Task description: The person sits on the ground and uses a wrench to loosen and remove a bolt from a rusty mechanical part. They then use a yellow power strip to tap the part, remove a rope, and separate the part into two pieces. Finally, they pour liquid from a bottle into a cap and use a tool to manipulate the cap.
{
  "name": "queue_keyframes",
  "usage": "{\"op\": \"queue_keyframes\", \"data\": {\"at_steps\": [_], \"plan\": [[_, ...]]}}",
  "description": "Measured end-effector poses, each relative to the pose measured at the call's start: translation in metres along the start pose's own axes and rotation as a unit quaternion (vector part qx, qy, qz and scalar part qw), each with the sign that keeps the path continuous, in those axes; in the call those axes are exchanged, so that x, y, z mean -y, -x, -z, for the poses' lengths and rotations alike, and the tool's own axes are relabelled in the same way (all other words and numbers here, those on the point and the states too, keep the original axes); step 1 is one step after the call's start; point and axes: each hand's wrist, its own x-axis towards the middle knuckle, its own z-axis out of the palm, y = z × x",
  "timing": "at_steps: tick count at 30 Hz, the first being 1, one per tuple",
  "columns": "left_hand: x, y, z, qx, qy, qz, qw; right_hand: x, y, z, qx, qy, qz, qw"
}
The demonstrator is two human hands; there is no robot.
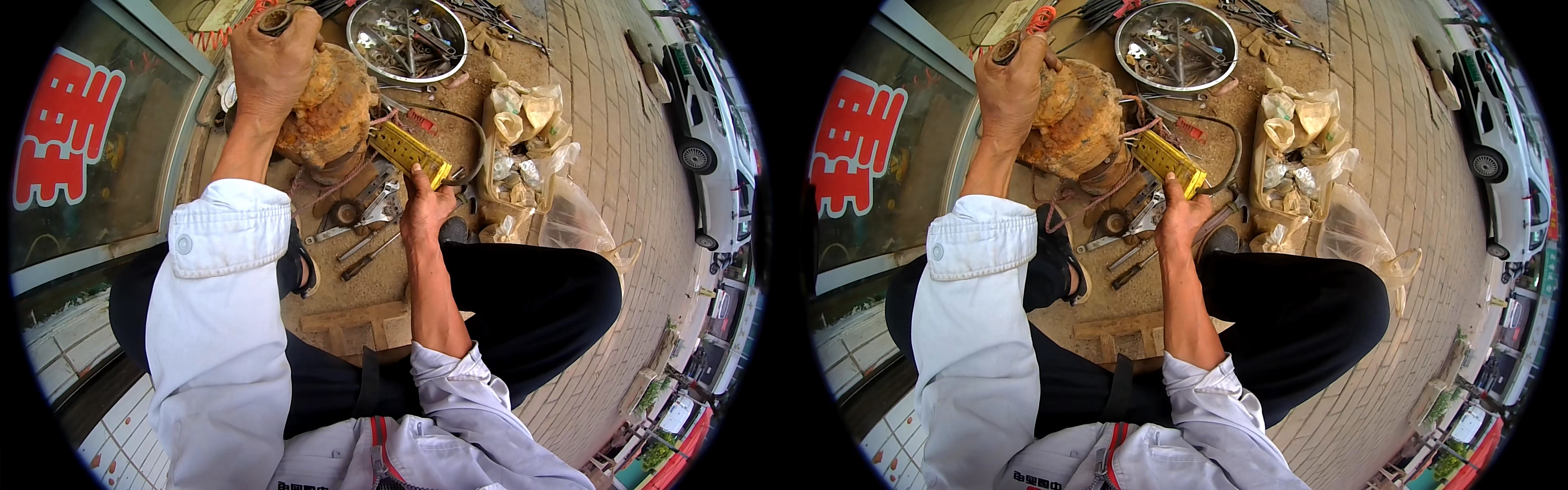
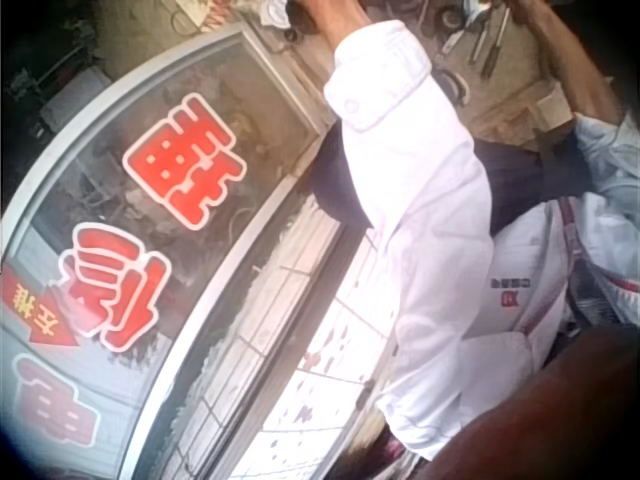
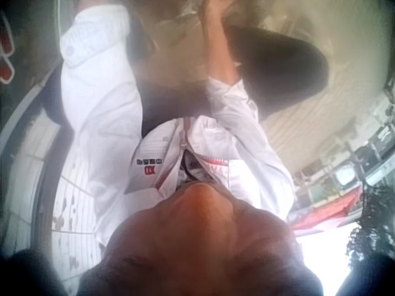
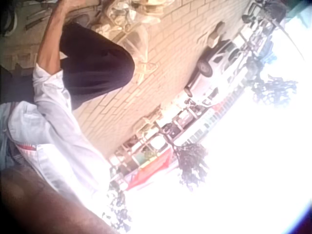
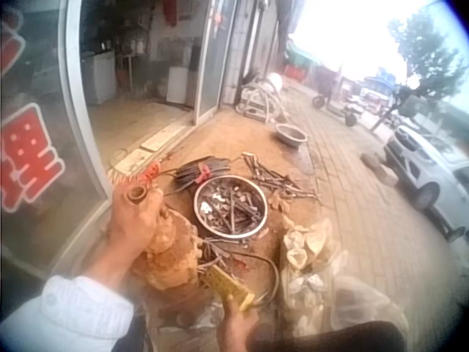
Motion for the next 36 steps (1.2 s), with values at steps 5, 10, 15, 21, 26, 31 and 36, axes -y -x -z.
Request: {"op": "queue_keyframes", "data": {"at_steps": [5, 10, 15, 21, 26, 31, 36], "plan": [[-0.0032, 0.0012, -0.0023, -0.004, -0.012, -0.012, 1.0, -0.0035, -0.0022, 0.003, 0.021, 0.02, 0.023, 0.999], [-0.0014, 0.0011, -0.0042, -0.015, 0.044, 0.012, 0.999, -0.0035, -0.002, 0.0025, 0.041, 0.049, 0.032, 0.997], [-0.0032, 0.0019, -0.0041, -0.015, 0.042, 0.006, 0.999, -0.0017, -0.0012, 0.0016, 0.042, 0.049, 0.026, 0.998], [0.0001, 0.0013, -0.0036, -0.012, 0.043, 0.001, 0.999, -0.0009, -0.0006, 0.0012, 0.042, 0.049, 0.026, 0.998], [-0.0023, 0.0013, -0.0021, -0.005, 0.012, -0.009, 1.0, 0.0008, 0.0004, 0.0003, 0.04, 0.054, 0.023, 0.997], [0.0013, 0.0009, -0.0029, -0.003, 0.046, -0.018, 0.999, 0.0006, -0.0002, 0.0009, 0.04, 0.058, 0.022, 0.997], [-0.0018, 0.002, -0.0048, -0.014, 0.039, -0.002, 0.999, -0.001, -0.0002, 0.0, 0.039, 0.04, 0.017, 0.998]]}}
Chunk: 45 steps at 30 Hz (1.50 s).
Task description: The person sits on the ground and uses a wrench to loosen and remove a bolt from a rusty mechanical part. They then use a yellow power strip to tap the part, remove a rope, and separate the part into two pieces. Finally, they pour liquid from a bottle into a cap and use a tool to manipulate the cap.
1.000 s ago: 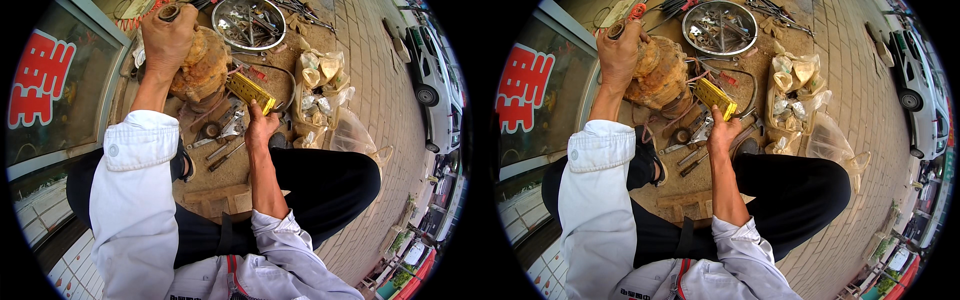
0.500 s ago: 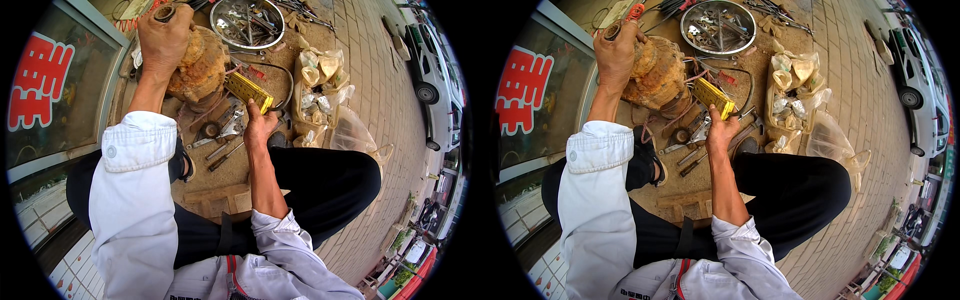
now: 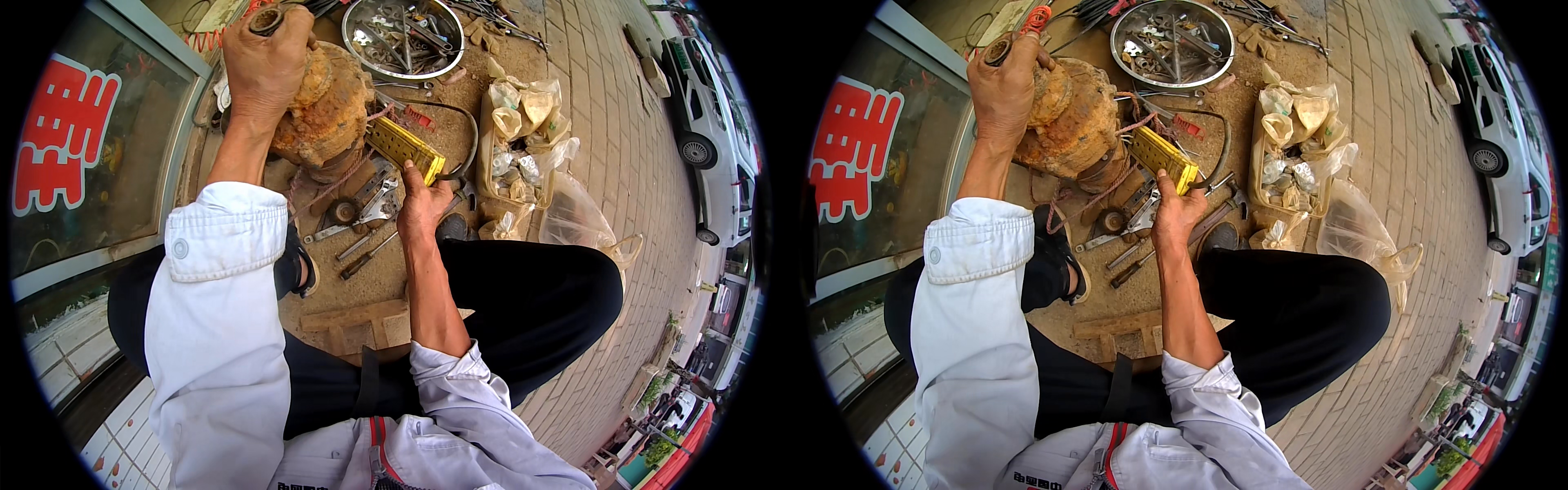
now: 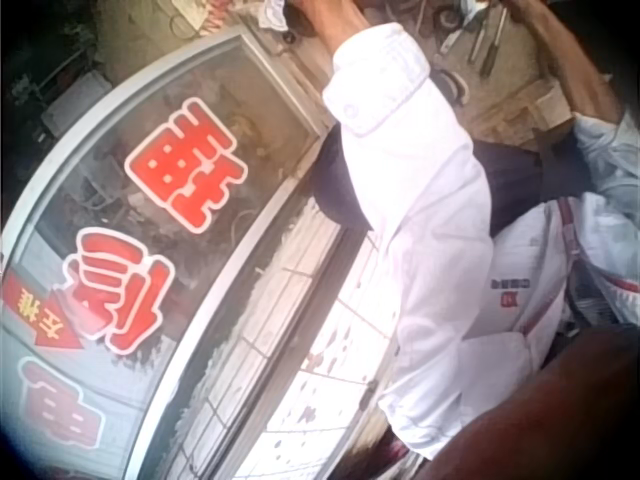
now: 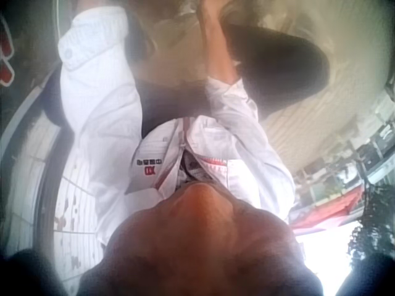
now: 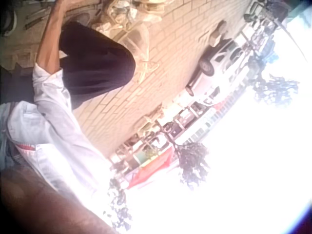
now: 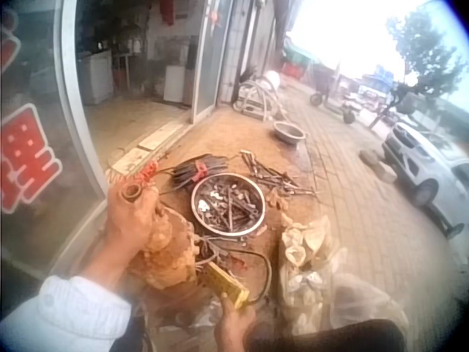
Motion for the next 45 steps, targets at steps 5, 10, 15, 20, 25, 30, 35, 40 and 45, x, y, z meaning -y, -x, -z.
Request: {"op": "queue_keyframes", "data": {"at_steps": [5, 10, 15, 20, 25, 30, 35, 40, 45], "plan": [[0.0, -0.001, 0.001, -0.004, 0.002, 0.013, 1.0, -0.004, -0.003, 0.004, 0.001, 0.001, -0.004, 1.0], [-0.004, -0.001, 0.001, -0.001, -0.046, 0.005, 0.999, 0.0, -0.001, 0.001, 0.0, 0.006, 0.001, 1.0], [-0.004, -0.001, 0.001, -0.009, -0.027, 0.009, 1.0, 0.0, -0.002, 0.0, -0.011, -0.004, -0.01, 1.0], [0.003, -0.002, 0.003, -0.008, -0.041, 0.023, 0.999, -0.003, -0.007, 0.005, -0.016, -0.008, -0.016, 1.0], [0.004, -0.003, 0.004, -0.001, -0.04, 0.017, 0.999, 0.001, -0.013, 0.011, -0.056, -0.01, -0.034, 0.998], [0.01, -0.006, 0.002, -0.02, -0.003, 0.02, 1.0, -0.006, -0.046, 0.067, -0.218, 0.058, 0.004, 0.974], [0.002, -0.005, -0.003, -0.034, 0.005, 0.033, 0.999, -0.017, -0.051, 0.092, -0.275, -0.012, -0.129, 0.953], [0.004, -0.005, 0.002, -0.015, -0.024, 0.038, 0.999, -0.034, -0.055, 0.101, -0.292, -0.023, -0.123, 0.948], [-0.002, -0.003, 0.0, -0.026, -0.01, 0.05, 0.998, -0.049, -0.065, 0.11, -0.33, 0.176, -0.103, 0.922]]}}
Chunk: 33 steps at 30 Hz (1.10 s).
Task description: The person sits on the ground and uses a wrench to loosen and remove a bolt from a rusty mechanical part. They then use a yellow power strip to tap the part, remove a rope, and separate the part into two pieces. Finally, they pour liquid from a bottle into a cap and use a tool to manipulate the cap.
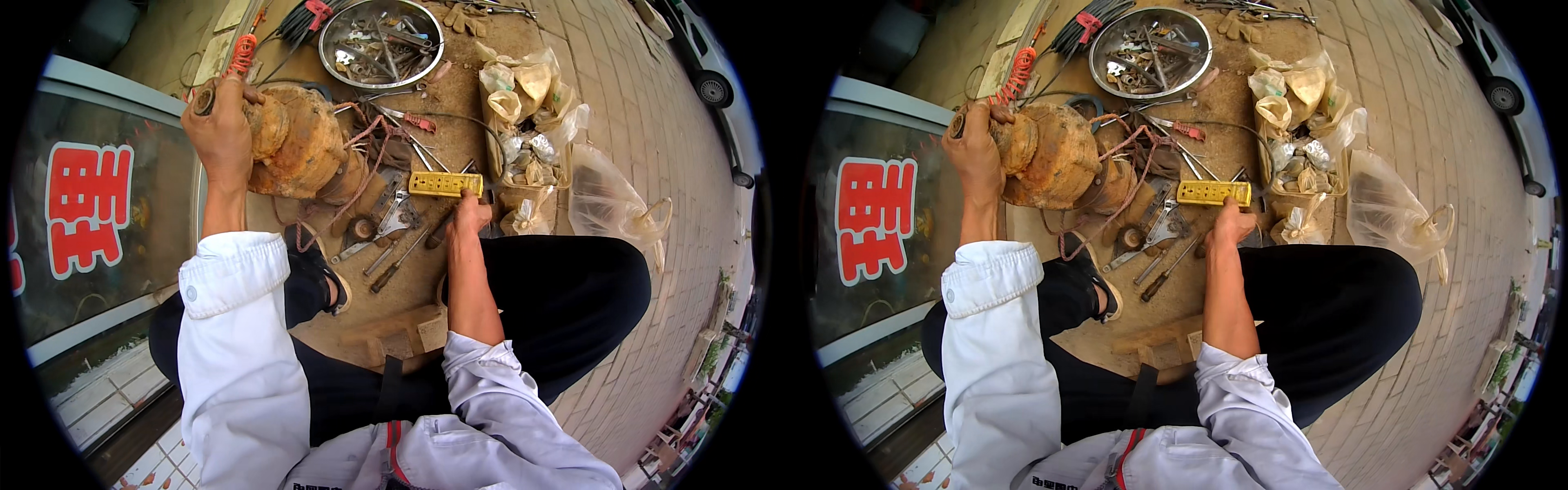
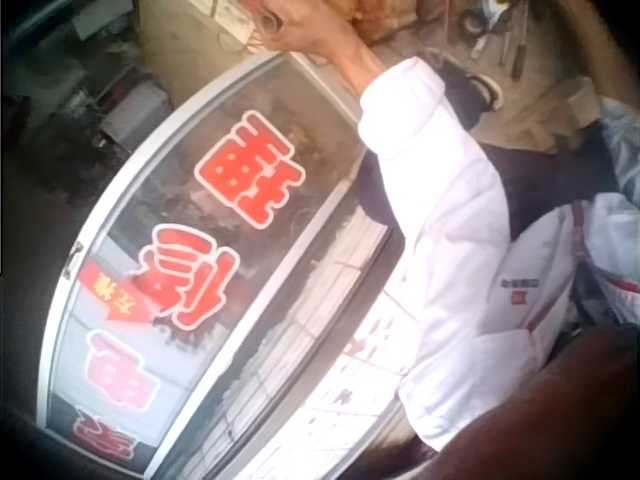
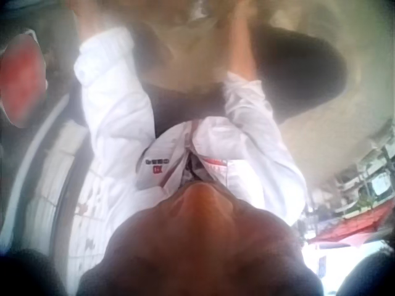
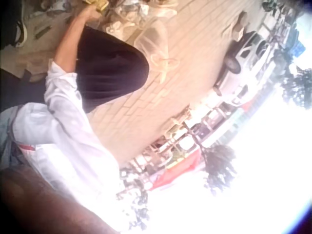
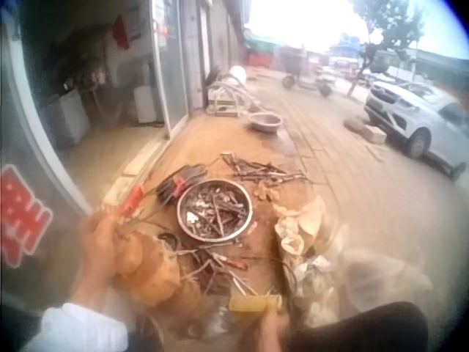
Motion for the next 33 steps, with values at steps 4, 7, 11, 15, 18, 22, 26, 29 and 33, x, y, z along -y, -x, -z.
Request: {"op": "queue_keyframes", "data": {"at_steps": [4, 7, 11, 15, 18, 22, 26, 29, 33], "plan": [[-0.001, 0.0, -0.001, -0.002, 0.021, 0.017, 1.0, 0.025, 0.039, -0.012, 0.179, -0.068, -0.048, 0.98], [0.0, 0.001, -0.001, -0.002, 0.01, 0.001, 1.0, 0.101, 0.089, -0.013, 0.289, -0.077, 0.031, 0.954], [0.002, -0.002, 0.0, 0.001, -0.025, -0.032, 0.999, 0.204, 0.13, -0.011, 0.347, -0.063, 0.193, 0.916], [0.002, 0.0, 0.0, 0.009, 0.005, -0.006, 1.0, 0.31, 0.168, 0.002, 0.366, 0.053, 0.434, 0.821], [0.005, -0.001, -0.002, 0.0, 0.035, -0.002, 0.999, 0.365, 0.19, 0.022, 0.415, 0.125, 0.547, 0.717], [0.003, 0.0, 0.0, 0.013, 0.045, 0.0, 0.999, 0.375, 0.193, 0.042, 0.447, 0.248, 0.572, 0.641], [0.004, -0.002, 0.004, 0.038, 0.037, 0.008, 0.999, 0.337, 0.166, 0.038, 0.427, 0.346, 0.535, 0.641], [-0.001, -0.002, 0.013, 0.086, 0.031, 0.054, 0.994, 0.326, 0.16, 0.025, 0.35, 0.392, 0.679, 0.512], [-0.01, 0.013, 0.031, 0.035, 0.038, 0.023, 0.998, 0.335, 0.164, 0.014, 0.408, 0.338, 0.662, 0.531]]}}
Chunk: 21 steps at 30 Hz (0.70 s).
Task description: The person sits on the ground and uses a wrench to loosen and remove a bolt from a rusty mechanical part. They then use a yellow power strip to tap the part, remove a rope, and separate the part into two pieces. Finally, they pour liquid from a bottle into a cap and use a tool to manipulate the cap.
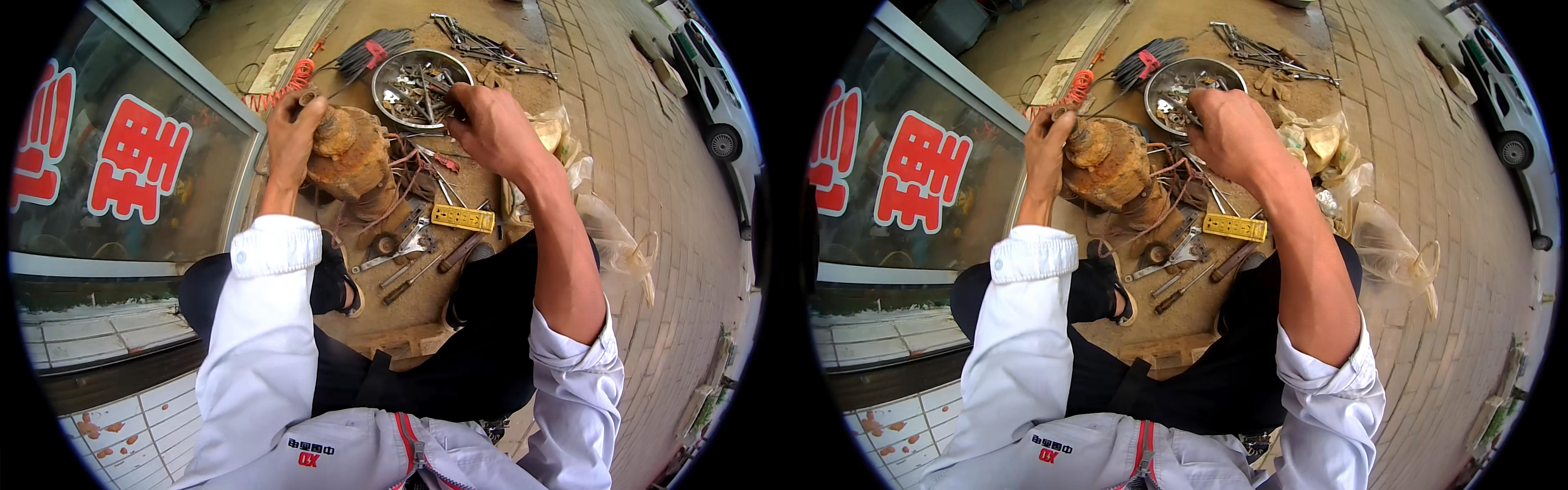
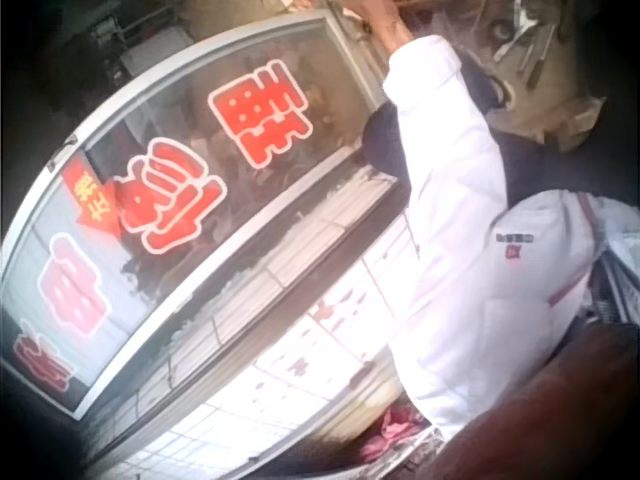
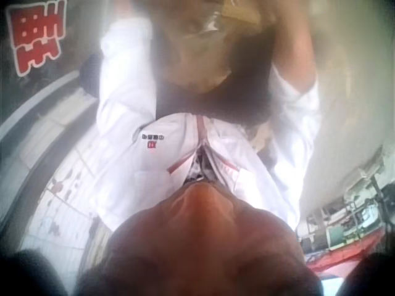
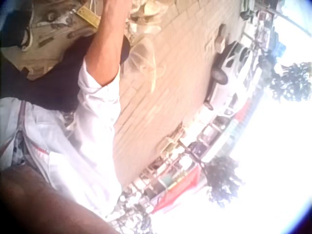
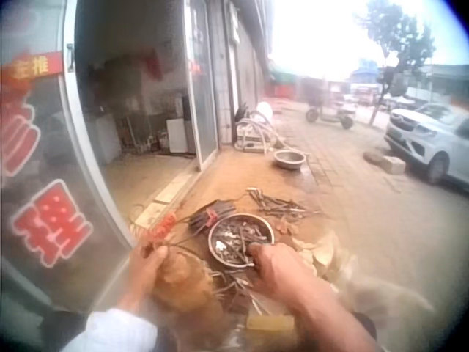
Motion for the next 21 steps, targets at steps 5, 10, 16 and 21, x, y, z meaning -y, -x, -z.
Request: {"op": "queue_keyframes", "data": {"at_steps": [5, 10, 16, 21], "plan": [[0.053, 0.074, 0.048, -0.231, 0.133, 0.182, 0.946, 0.012, -0.01, -0.005, 0.025, 0.031, 0.002, 0.999], [0.161, 0.163, 0.06, -0.084, -0.125, 0.408, 0.9, 0.018, -0.011, -0.005, 0.046, 0.02, 0.006, 0.999], [0.183, 0.183, 0.054, -0.127, -0.202, 0.28, 0.93, 0.005, -0.003, -0.003, 0.066, 0.039, -0.019, 0.997], [0.147, 0.153, 0.029, -0.042, -0.01, 0.289, 0.956, 0.006, 0.0, 0.005, 0.078, 0.043, -0.051, 0.995]]}}
